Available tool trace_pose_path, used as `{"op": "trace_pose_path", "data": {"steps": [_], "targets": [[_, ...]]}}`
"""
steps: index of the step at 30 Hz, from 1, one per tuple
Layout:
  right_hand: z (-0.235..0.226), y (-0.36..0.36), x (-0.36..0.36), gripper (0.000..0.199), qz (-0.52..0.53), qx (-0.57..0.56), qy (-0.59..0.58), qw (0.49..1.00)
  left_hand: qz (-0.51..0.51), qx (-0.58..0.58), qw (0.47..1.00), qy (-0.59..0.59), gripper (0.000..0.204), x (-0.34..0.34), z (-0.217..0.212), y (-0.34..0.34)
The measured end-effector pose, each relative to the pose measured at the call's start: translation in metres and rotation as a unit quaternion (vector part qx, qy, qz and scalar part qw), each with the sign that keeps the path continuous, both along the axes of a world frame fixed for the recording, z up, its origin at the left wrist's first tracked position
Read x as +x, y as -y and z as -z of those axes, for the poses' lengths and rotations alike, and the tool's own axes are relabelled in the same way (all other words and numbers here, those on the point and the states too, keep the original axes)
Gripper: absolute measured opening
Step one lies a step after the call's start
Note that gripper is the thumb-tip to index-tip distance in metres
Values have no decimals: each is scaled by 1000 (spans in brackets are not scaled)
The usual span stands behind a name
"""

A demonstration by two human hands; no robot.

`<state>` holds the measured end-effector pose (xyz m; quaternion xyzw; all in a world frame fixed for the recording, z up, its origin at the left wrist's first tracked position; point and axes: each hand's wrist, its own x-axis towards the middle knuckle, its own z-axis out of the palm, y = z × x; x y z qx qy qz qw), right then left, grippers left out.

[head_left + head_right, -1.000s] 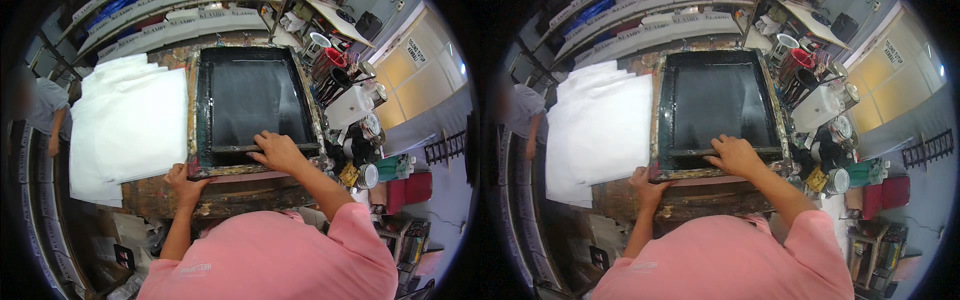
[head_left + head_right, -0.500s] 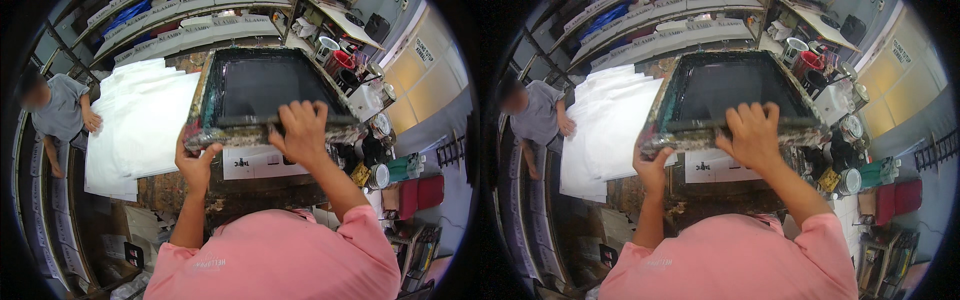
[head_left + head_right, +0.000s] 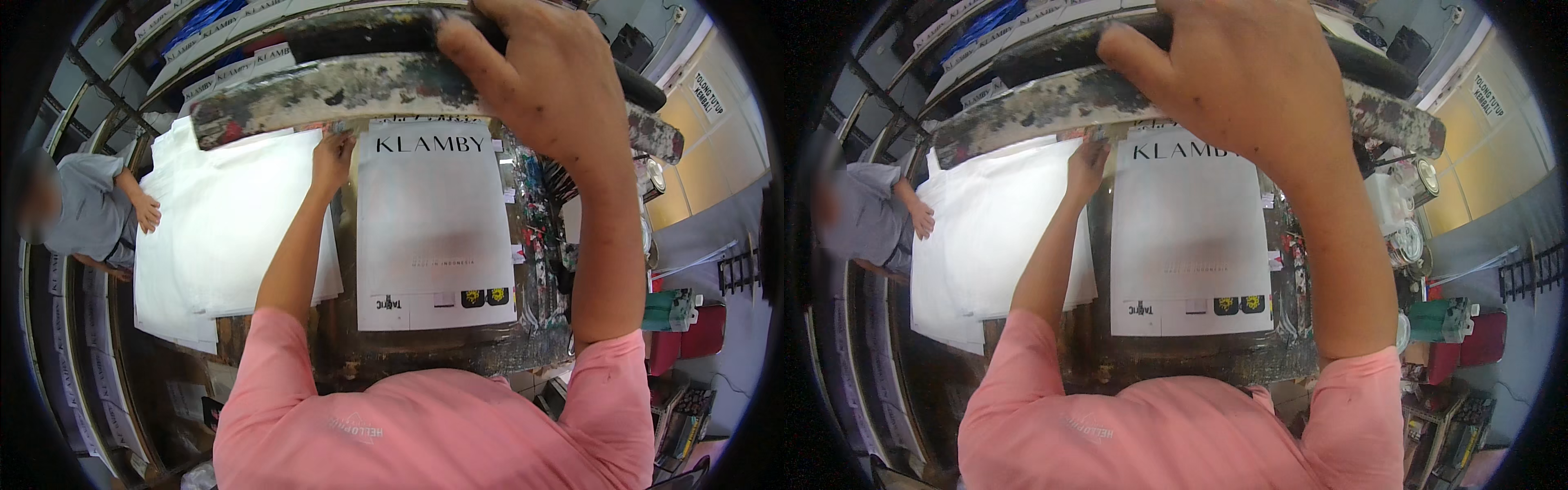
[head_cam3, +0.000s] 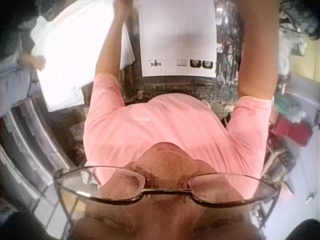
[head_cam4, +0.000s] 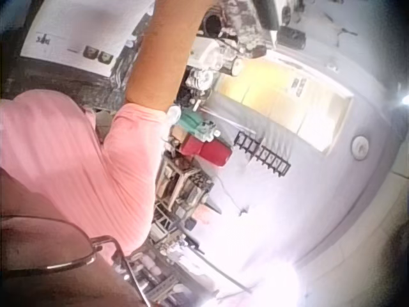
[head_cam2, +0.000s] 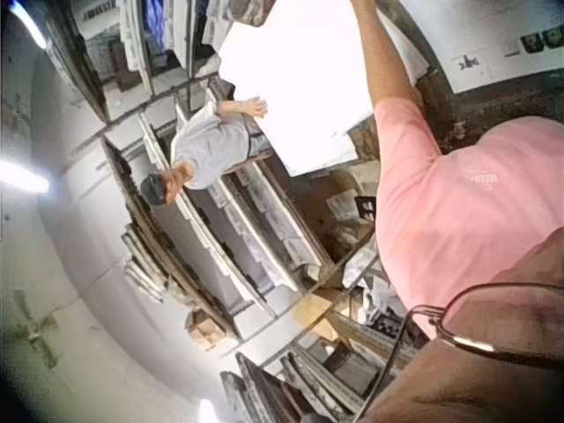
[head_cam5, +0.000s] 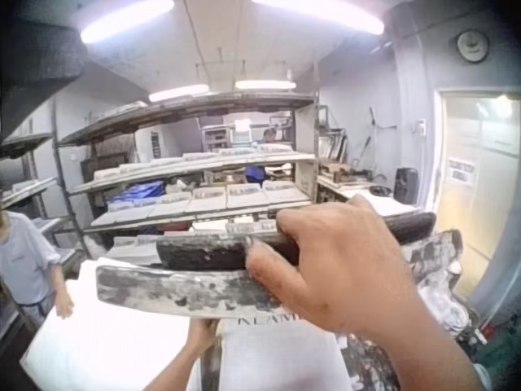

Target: The person repeatedly places white paper sheets under a screen printing frame, pulls a squeegee across the screen to transfer ink, and removes the printed sheets to a stack. The process is repeated continuously for multiple sheets.

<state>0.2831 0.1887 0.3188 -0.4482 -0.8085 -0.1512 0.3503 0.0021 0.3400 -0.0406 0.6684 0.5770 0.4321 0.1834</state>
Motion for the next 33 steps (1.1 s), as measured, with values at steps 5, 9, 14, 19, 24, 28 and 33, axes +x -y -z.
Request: {"op": "trace_pose_path", "data": {"steps": [5,9,14,19,24,28,33], "targets": [[-13,-6,-2,57,66,59,47,995,-41,56,968,-242,37,21,30,-73],[-17,-10,7,58,19,13,6,1000,-13,-3,996,-88,22,21,36,-81],[-9,-26,2,54,28,85,33,995,18,-51,998,33,17,-46,-26,-30],[0,3,-3,46,20,37,-18,999,-171,-84,965,177,24,-152,-29,145],[5,4,5,43,8,-83,-39,996,-300,30,934,192,22,-255,14,288],[29,5,13,45,18,-40,3,999,-509,-32,839,190,27,-301,-14,331],[44,11,14,45,17,83,50,995,-348,129,924,-93,64,-191,-28,314]]}}
